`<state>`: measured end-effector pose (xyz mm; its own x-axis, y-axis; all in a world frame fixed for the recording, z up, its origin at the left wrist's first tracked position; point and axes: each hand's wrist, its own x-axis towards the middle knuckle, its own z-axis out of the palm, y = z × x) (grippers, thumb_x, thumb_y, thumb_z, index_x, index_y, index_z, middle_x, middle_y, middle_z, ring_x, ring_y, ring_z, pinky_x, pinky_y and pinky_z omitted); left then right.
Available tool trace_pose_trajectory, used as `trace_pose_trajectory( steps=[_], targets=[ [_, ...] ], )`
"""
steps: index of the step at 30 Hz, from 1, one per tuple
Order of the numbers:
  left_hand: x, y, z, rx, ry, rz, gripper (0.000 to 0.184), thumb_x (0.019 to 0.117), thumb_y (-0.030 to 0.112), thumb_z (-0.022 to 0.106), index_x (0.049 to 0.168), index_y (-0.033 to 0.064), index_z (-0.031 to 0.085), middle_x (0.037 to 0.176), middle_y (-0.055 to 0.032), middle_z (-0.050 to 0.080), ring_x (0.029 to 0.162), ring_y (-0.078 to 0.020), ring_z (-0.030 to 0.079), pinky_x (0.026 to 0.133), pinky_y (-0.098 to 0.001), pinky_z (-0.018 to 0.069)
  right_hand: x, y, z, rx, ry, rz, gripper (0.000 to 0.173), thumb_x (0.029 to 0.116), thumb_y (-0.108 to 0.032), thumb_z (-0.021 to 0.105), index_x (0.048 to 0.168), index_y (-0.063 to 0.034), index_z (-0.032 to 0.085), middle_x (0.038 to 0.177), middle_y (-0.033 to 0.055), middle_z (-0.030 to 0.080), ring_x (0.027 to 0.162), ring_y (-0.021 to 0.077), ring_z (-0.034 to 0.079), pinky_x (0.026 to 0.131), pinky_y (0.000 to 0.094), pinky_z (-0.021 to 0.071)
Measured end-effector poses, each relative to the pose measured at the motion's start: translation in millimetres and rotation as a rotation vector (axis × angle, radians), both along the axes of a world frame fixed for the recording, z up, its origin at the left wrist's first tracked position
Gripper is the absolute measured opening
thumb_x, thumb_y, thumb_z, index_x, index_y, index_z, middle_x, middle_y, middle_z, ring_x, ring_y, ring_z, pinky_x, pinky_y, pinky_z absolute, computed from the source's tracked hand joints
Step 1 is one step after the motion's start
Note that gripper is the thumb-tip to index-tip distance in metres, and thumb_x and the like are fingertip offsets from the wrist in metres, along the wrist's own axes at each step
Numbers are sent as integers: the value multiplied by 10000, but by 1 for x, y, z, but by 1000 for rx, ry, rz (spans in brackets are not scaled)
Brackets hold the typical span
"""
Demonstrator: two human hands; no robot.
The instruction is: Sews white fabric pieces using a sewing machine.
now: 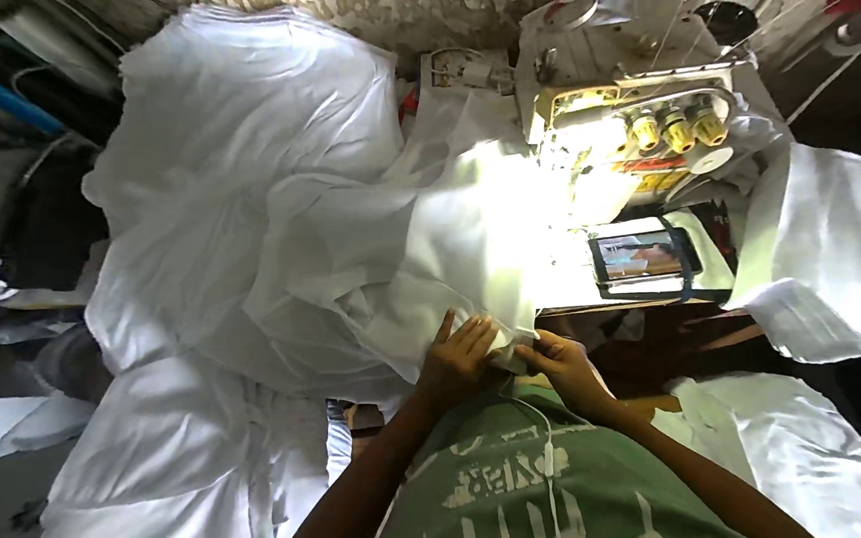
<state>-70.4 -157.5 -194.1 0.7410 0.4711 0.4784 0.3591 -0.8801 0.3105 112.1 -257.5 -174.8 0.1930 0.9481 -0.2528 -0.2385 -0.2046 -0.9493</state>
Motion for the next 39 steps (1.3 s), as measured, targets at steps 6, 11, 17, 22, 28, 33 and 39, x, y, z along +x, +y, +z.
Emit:
trace_pose_trajectory(
  steps=[6, 11, 17, 22, 28, 33, 39],
  targets=[
    [3, -3, 4, -100, -183, -113, 351, 1074, 238, 495, 1203, -6, 711, 1269, -161, 709, 1297, -238, 619, 1181, -457, 375, -3, -3, 2, -27, 30, -22, 117, 1008, -17, 562, 1079, 3, 654, 875, -24, 723, 731, 30, 682, 675, 210, 587],
    [3, -2, -17, -147, -83, -40, 357, 920, -11, 568, 1255, -35, 690, 1329, -174, 677, 1296, -306, 620, 1126, -523, 437, -1, -5, -2, -20, 42, -43, 104, 990, -21, 599, 1061, 9, 669, 859, -9, 726, 714, 47, 682, 663, 219, 587],
    [10, 16, -14, -194, -22, -72, 529, 847, 0, 668, 1373, 62, 652, 1477, -163, 572, 1435, -439, 441, 1159, -683, 282, 0, -5, 0, -32, 81, -59, 105, 971, 12, 611, 1045, 9, 684, 846, 3, 737, 706, 56, 690, 663, 225, 595],
    [14, -4, 11, -132, -168, -116, 400, 888, 69, 638, 1270, -43, 678, 1329, -179, 677, 1316, -303, 603, 1166, -498, 389, 1, -15, 0, 15, -2, -51, 126, 977, 15, 591, 1063, 5, 682, 856, -28, 743, 733, 41, 703, 698, 222, 606],
    [23, -24, -7, 40, -143, -56, 310, 971, 36, 579, 1252, 38, 708, 1301, -141, 701, 1315, -266, 607, 1175, -481, 380, -5, -20, 2, 32, -25, -79, 132, 973, 21, 589, 1065, 9, 682, 849, -29, 743, 729, 35, 700, 701, 214, 602],
    [25, -28, -7, 68, -224, -41, 232, 980, 49, 588, 1146, 46, 750, 1171, -130, 756, 1220, -234, 674, 1155, -439, 417, -5, -21, -3, 68, -30, -70, 130, 992, -1, 567, 1059, -4, 677, 850, -34, 737, 726, 33, 696, 696, 214, 603],
    [28, -34, -7, 114, -170, -16, 226, 991, 79, 597, 1154, 83, 754, 1195, -94, 753, 1239, -218, 663, 1169, -483, 387, -4, -23, -2, 52, 0, -70, 149, 1010, 10, 518, 1057, 3, 659, 849, -27, 725, 707, 38, 687, 689, 212, 598]
  ],
)
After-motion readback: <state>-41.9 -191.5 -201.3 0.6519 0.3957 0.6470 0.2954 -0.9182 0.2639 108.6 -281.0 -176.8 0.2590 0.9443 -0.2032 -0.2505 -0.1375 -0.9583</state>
